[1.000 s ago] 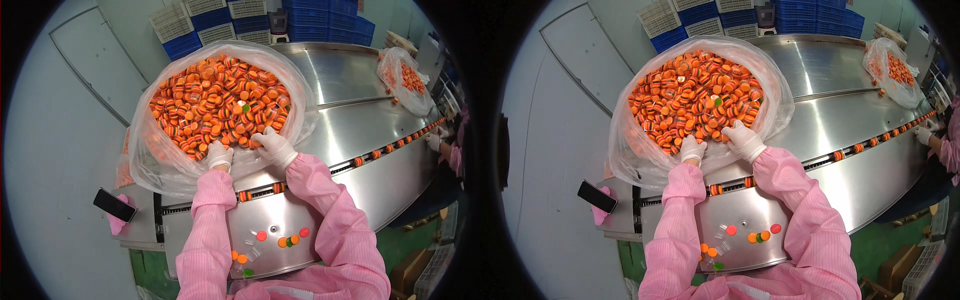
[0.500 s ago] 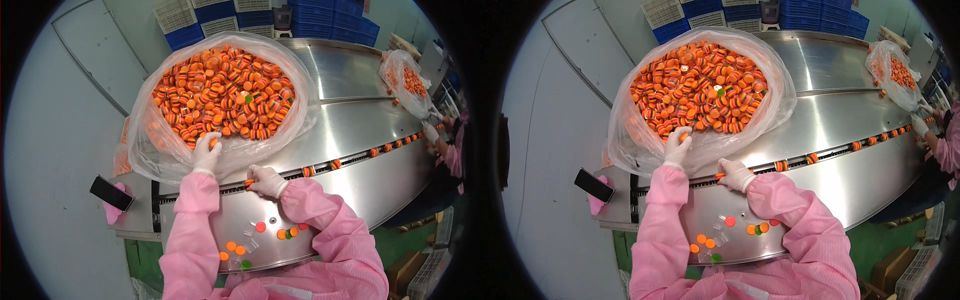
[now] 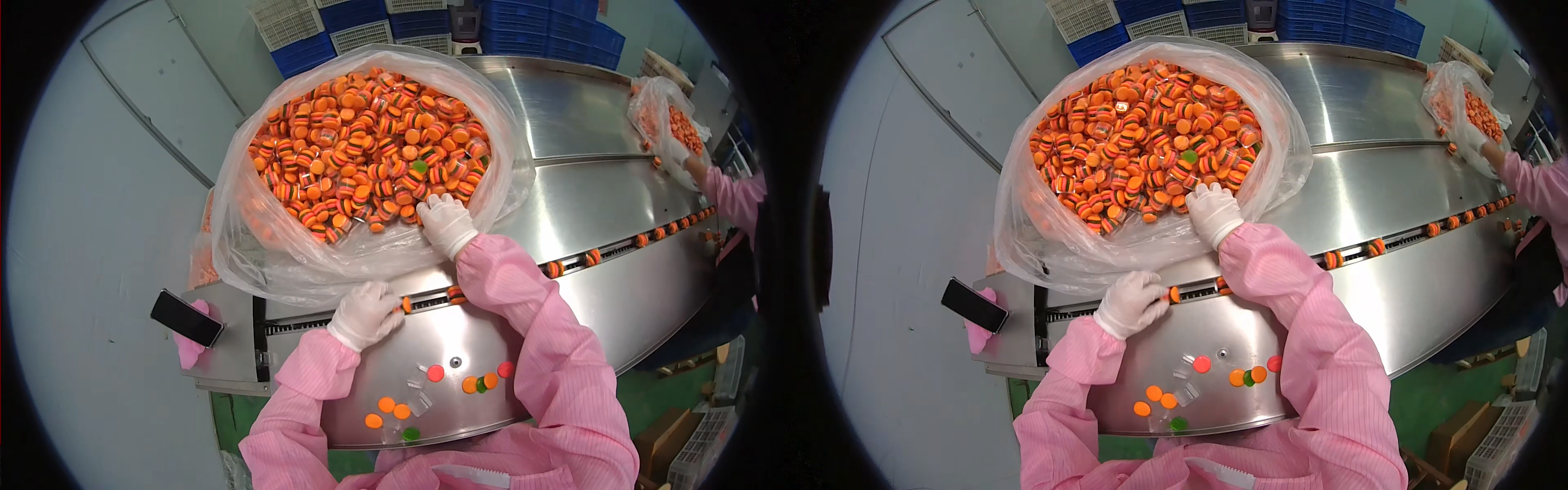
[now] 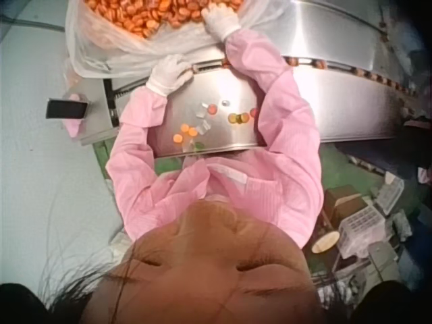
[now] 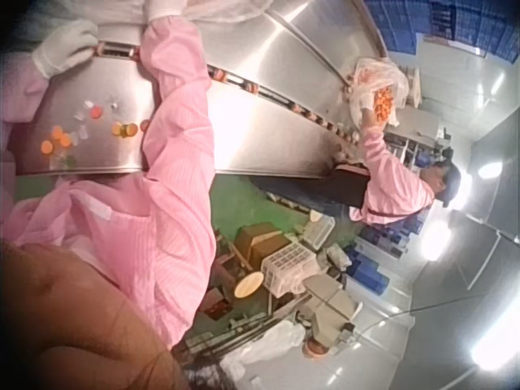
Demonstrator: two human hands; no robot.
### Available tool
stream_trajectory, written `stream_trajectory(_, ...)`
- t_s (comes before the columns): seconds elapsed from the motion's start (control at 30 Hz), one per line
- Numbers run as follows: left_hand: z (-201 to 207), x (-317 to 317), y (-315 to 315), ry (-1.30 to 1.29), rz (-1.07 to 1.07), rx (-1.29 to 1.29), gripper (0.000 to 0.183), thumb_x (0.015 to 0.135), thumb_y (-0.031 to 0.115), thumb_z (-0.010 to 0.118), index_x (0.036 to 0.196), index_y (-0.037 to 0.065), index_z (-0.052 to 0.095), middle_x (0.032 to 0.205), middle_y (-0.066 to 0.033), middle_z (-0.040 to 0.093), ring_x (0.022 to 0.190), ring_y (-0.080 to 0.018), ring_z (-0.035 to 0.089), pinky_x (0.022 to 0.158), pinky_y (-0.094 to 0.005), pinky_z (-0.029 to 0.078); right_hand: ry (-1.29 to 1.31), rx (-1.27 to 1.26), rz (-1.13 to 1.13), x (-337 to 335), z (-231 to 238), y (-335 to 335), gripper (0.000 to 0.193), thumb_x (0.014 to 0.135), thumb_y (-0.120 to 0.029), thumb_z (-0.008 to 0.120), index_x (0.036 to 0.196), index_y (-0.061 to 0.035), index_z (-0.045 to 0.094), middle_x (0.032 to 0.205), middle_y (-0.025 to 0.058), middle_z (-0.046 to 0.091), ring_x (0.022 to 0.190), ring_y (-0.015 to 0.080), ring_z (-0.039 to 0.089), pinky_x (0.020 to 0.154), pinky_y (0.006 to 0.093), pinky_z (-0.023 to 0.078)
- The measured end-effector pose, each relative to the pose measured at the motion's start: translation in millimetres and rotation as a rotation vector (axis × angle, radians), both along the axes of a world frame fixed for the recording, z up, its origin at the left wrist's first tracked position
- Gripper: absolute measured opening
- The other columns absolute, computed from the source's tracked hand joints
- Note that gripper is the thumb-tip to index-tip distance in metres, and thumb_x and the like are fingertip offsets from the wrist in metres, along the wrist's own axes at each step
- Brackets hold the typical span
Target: The person picks orange and green round candy pieces from a large plastic bag and places them onto a moving conveyor belt. They repeatedly pick up pieces and arrange them in a line on the belt, occasionally adjusting their position.
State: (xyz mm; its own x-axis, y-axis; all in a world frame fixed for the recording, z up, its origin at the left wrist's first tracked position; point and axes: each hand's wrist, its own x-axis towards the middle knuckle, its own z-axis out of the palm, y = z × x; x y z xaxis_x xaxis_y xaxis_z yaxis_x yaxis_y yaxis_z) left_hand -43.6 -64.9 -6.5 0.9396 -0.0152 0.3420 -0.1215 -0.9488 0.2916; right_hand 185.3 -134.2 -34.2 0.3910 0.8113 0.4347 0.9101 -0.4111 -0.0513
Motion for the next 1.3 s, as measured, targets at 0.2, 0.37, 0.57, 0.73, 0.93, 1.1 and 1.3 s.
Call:
stream_trajectory(0.2, -18, 90, 67, -0.089, 0.637, -0.201, 0.029, 0.073, 0.019, 0.065, 0.096, 0.005, 0.057, 0.100, -0.0167, 0.054, 0.090, -0.0319, 0.056, 0.077, -0.0400, 0.046, -0.082, 0.050, -0.009, -17, 4, 11, 0.010, 0.079, -0.018, 0.049, 0.085, -0.0142, 0.055, 0.081, 0.0057, 0.055, 0.080, 0.0242, 0.054, 0.071, 0.0408, 0.036)
stream_trajectory(0.37, -25, 127, 69, 0.266, 0.838, -0.048, 0.043, 0.070, 0.027, 0.065, 0.106, 0.007, 0.055, 0.106, -0.0206, 0.053, 0.096, -0.0356, 0.055, 0.083, -0.0411, 0.045, -0.054, 0.169, 0.127, -8, -5, 3, 0.009, 0.080, -0.017, 0.049, 0.087, -0.0151, 0.055, 0.080, 0.0070, 0.057, 0.080, 0.0258, 0.056, 0.069, 0.0399, 0.040)
stream_trajectory(0.57, -29, 117, 69, 0.303, 0.874, -0.076, 0.038, 0.072, 0.024, 0.057, 0.108, 0.013, 0.055, 0.101, -0.0220, 0.054, 0.095, -0.0360, 0.055, 0.081, -0.0427, 0.046, 0.677, 0.243, 0.557, -55, 24, -51, 0.011, 0.074, -0.012, 0.057, 0.085, -0.0083, 0.057, 0.081, 0.0122, 0.056, 0.078, 0.0330, 0.055, 0.071, 0.0404, 0.045)
stream_trajectory(0.73, -38, 94, 73, -0.092, 0.693, -0.294, 0.024, 0.072, 0.021, 0.062, 0.094, 0.011, 0.059, 0.087, -0.0137, 0.055, 0.083, -0.0285, 0.054, 0.075, -0.0377, 0.045, 0.771, 0.002, 0.508, -66, -13, -70, 0.018, 0.072, -0.011, 0.062, 0.089, -0.0086, 0.057, 0.085, 0.0127, 0.053, 0.086, 0.0326, 0.053, 0.078, 0.0360, 0.044)
stream_trajectory(0.93, -7, 46, 10, -0.319, 0.364, -0.358, 0.019, 0.068, 0.012, 0.067, 0.083, 0.007, 0.056, 0.078, -0.0100, 0.050, 0.075, -0.0260, 0.051, 0.070, -0.0338, 0.043, 0.756, 0.113, 0.490, -51, -20, -97, 0.015, 0.072, -0.006, 0.058, 0.087, -0.0054, 0.059, 0.081, 0.0151, 0.052, 0.082, 0.0327, 0.053, 0.074, 0.0383, 0.043)
stream_trajectory(1.1, -15, 8, -24, 0.006, 0.092, -0.028, 0.022, 0.064, 0.008, 0.069, 0.079, 0.005, 0.053, 0.081, -0.0098, 0.052, 0.076, -0.0278, 0.053, 0.070, -0.0343, 0.044, 0.591, 0.019, 0.263, -19, -19, -117, 0.016, 0.073, -0.012, 0.058, 0.088, -0.0073, 0.060, 0.087, 0.0154, 0.057, 0.081, 0.0319, 0.057, 0.072, 0.0388, 0.046)
stream_trajectory(1.3, -22, -5, -14, 0.020, 0.129, 0.026, 0.024, 0.063, 0.011, 0.069, 0.081, 0.005, 0.055, 0.097, -0.0107, 0.054, 0.092, -0.0299, 0.051, 0.078, -0.0392, 0.044, 0.259, -0.028, -0.334, 17, 28, -200, 0.029, 0.071, -0.022, 0.065, 0.089, -0.0037, 0.052, 0.086, 0.0175, 0.055, 0.083, 0.0335, 0.055, 0.070, 0.0418, 0.047)
